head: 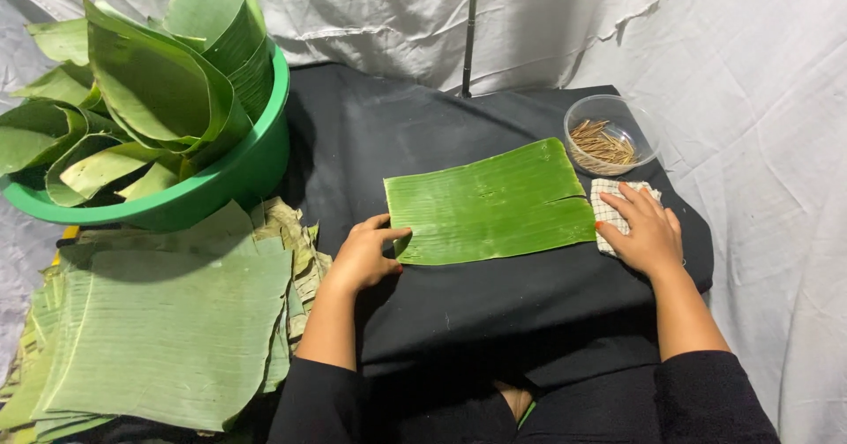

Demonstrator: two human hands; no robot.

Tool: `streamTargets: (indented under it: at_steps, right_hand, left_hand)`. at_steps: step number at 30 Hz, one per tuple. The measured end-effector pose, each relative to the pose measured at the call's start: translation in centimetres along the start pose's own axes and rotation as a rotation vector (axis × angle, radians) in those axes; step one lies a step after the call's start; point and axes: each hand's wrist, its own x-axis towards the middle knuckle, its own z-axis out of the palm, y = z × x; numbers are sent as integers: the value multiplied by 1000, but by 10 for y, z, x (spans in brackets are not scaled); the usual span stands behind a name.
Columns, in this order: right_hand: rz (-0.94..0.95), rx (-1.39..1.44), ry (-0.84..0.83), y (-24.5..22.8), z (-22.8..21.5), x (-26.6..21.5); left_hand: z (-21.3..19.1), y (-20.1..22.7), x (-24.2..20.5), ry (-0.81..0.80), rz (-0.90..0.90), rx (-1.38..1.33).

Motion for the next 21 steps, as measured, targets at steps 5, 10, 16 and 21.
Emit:
streamTargets:
  at_steps: [5, 10, 16, 21]
  right_hand:
    - [16, 9, 0, -2, 0, 0]
    - [-18, -9, 32, 3, 5, 1]
    - [-127, -64, 35, -38, -12, -18]
    - [-247, -149, 64, -52, -1, -18]
  left_hand:
    - [3, -1, -1, 70, 31, -85]
    - [2, -1, -2, 161, 105, -204]
    - [10, -11, 6, 309, 157, -297]
    - [8, -7, 1, 388, 200, -405]
